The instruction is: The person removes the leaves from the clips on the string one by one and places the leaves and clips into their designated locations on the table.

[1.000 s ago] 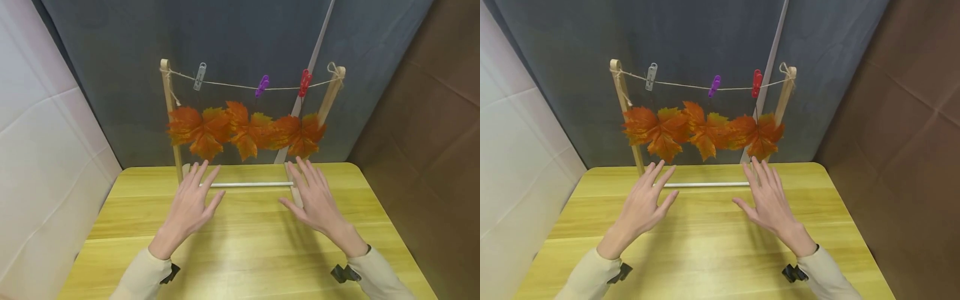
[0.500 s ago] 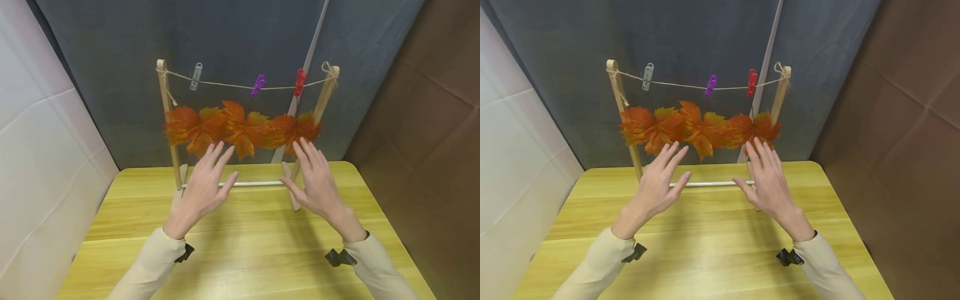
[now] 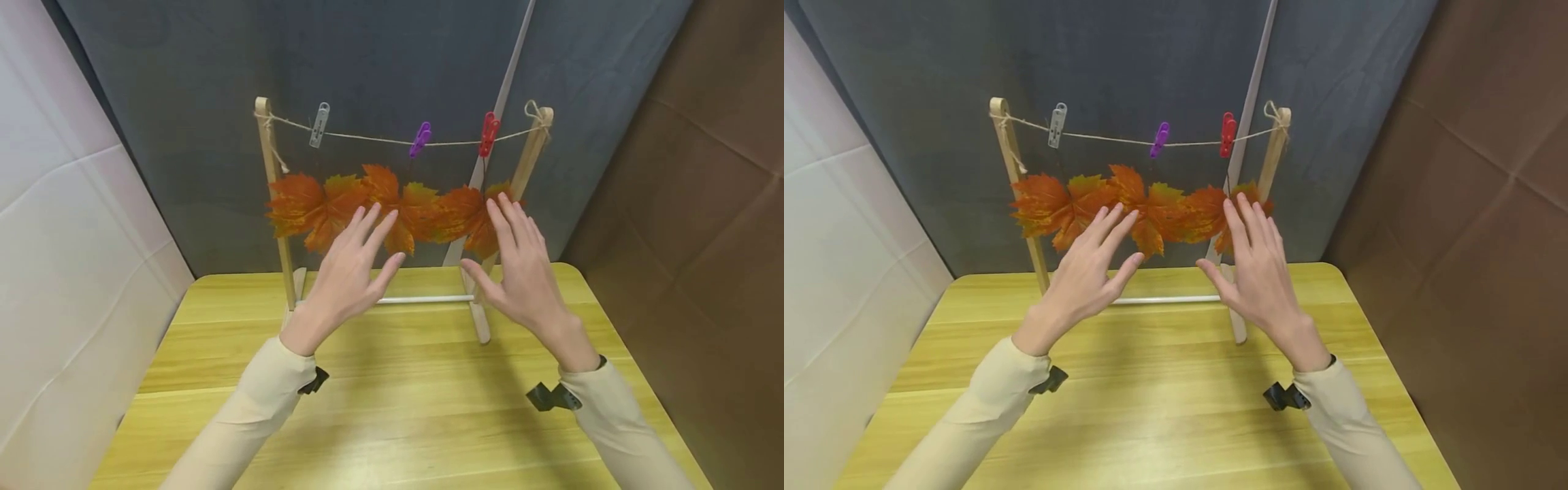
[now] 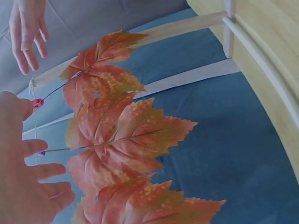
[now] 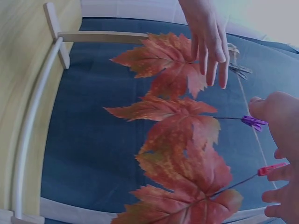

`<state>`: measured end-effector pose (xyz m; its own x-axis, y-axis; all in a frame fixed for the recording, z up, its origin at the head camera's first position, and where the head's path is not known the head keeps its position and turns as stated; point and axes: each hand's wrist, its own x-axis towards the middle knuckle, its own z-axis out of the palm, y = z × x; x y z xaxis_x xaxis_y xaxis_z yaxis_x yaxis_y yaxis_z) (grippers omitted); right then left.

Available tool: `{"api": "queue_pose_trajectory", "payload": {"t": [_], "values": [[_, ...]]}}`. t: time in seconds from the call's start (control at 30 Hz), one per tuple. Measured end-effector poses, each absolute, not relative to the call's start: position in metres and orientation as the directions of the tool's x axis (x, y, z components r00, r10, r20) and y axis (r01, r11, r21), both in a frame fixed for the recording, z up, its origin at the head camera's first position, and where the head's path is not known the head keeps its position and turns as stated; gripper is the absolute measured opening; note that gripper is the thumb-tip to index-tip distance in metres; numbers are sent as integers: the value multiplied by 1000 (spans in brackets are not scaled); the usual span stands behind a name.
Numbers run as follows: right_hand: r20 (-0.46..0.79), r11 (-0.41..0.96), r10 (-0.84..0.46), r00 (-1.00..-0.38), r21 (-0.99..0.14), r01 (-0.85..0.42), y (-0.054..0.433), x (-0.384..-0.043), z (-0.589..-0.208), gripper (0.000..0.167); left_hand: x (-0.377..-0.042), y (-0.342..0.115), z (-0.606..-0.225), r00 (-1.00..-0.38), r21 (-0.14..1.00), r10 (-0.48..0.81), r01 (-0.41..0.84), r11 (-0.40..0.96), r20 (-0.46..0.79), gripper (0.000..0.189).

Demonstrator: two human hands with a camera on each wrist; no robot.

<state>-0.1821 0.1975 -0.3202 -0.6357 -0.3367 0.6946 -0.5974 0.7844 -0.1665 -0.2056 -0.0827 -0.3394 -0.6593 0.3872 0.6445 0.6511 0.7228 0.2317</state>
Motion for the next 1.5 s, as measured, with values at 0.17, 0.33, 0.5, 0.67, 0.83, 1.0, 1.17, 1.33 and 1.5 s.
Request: {"api": "queue_pose_trajectory", "payload": {"t": [0.17,0.33,0.5,0.67,0.83,1.0,1.17,1.33,1.5], "values": [[705,792,-310,-638,-180,-583,203,-181,-310,92,-216,-76,-330,-673,259,411,665,700,615,64],[731,796,-287,-620,-179,-579,209,-183,-301,84,-221,-72,-319,-708,328,438,669,667,554,66],[749,798,-270,-605,-177,-576,213,-186,-295,83,-226,-65,-311,-702,358,457,689,630,546,66],[757,789,-268,-596,-183,-587,210,-191,-289,83,-231,-56,-304,-705,385,474,696,606,528,68],[768,772,-261,-585,-198,-604,204,-199,-281,83,-236,-46,-297,-728,429,482,680,594,487,72],[785,762,-243,-569,-208,-613,199,-206,-272,84,-242,-37,-292,-736,448,490,675,586,467,71],[815,743,-217,-537,-219,-633,196,-214,-259,80,-250,-30,-288,-725,465,490,687,558,483,68],[830,725,-192,-524,-240,-646,196,-220,-242,76,-258,-21,-281,-723,495,495,690,528,481,66],[794,737,-174,-583,-287,-611,196,-224,-234,75,-265,-13,-276,-756,548,480,653,522,444,65]]}}
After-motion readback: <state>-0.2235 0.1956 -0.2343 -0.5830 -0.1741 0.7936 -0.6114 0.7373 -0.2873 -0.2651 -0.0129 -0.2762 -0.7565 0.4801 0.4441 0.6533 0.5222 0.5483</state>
